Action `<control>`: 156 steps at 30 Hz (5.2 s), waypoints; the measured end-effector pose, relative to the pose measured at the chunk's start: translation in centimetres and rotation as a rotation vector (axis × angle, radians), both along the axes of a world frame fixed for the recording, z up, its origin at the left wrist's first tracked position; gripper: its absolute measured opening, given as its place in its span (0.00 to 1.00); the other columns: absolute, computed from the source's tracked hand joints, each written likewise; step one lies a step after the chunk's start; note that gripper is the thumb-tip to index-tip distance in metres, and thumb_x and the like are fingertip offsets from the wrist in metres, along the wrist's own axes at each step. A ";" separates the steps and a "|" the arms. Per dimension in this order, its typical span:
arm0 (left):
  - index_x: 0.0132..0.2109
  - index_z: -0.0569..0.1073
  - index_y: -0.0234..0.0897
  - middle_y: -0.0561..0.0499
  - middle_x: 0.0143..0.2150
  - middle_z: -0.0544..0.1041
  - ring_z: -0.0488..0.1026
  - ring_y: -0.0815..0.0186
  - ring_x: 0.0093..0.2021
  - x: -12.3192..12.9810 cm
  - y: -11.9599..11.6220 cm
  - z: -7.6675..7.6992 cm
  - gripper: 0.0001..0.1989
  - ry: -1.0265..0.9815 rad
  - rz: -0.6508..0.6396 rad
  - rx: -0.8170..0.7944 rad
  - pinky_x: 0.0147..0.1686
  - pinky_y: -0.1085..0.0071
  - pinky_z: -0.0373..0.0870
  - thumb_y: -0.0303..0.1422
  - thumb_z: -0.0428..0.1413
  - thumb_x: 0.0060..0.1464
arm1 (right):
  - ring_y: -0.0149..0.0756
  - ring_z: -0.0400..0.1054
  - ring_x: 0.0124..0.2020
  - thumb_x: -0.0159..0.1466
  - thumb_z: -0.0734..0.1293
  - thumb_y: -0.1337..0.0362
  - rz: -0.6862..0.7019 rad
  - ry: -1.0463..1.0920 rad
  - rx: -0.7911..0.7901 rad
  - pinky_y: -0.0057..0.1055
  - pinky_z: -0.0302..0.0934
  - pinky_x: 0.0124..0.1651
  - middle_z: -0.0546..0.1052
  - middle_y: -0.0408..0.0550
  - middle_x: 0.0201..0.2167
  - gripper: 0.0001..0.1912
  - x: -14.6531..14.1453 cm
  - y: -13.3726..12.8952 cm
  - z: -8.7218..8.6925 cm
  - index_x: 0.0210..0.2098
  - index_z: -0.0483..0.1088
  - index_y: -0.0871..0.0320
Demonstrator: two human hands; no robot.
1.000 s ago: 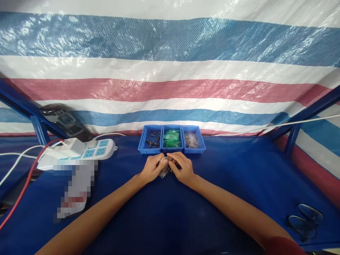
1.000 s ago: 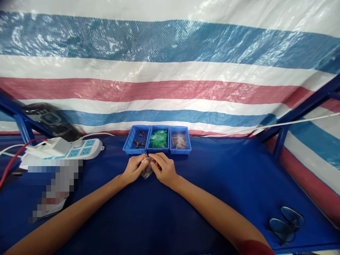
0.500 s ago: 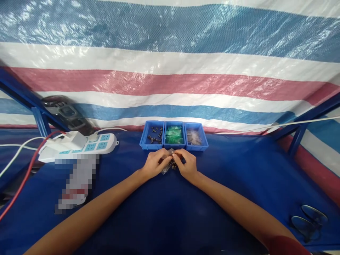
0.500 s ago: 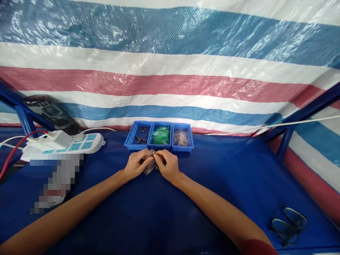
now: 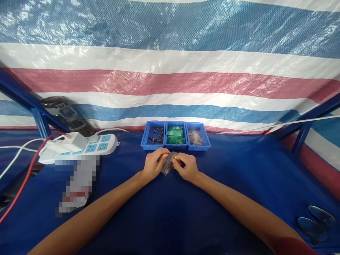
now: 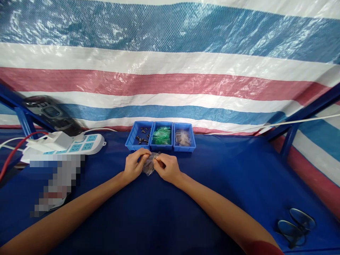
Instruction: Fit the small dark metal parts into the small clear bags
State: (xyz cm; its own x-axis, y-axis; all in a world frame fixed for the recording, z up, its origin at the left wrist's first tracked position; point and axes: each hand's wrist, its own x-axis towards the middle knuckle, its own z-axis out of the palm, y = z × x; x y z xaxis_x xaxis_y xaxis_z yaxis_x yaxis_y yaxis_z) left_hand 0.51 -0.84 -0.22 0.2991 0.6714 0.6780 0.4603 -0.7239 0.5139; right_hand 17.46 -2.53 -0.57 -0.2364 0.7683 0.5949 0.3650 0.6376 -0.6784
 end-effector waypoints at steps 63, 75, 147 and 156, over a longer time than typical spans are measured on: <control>0.42 0.70 0.36 0.47 0.38 0.72 0.72 0.67 0.37 0.3 0.4 0.0 0.06 -0.152 0.031 -0.132 0.34 0.72 0.71 0.30 0.49 0.60 | 0.28 0.66 0.19 0.58 0.64 0.63 -0.075 0.157 -0.192 0.26 0.64 0.26 0.71 0.39 0.22 0.07 0.6 0.5 0.5 0.37 0.65 0.57; 0.42 0.70 0.37 0.48 0.39 0.72 0.71 0.68 0.37 0.5 0.4 0.0 0.06 -0.124 0.022 -0.127 0.33 0.74 0.70 0.28 0.49 0.59 | 0.29 0.73 0.24 0.61 0.63 0.64 -0.060 0.094 -0.111 0.27 0.68 0.33 0.78 0.44 0.32 0.08 0.8 0.2 0.0 0.40 0.68 0.56; 0.41 0.75 0.38 0.48 0.41 0.73 0.68 0.75 0.25 0.5 0.5 -0.2 0.06 0.016 0.045 0.025 0.26 0.76 0.69 0.31 0.55 0.56 | 0.29 0.70 0.24 0.63 0.63 0.64 -0.122 0.124 -0.021 0.28 0.69 0.32 0.78 0.46 0.36 0.09 0.7 0.7 -0.1 0.43 0.70 0.55; 0.41 0.74 0.38 0.49 0.41 0.72 0.65 0.77 0.22 0.5 0.6 -0.2 0.06 0.016 0.034 0.015 0.25 0.76 0.68 0.31 0.55 0.56 | 0.30 0.70 0.23 0.64 0.63 0.64 -0.148 0.147 -0.033 0.29 0.69 0.32 0.78 0.46 0.34 0.08 0.6 0.7 -0.4 0.42 0.70 0.56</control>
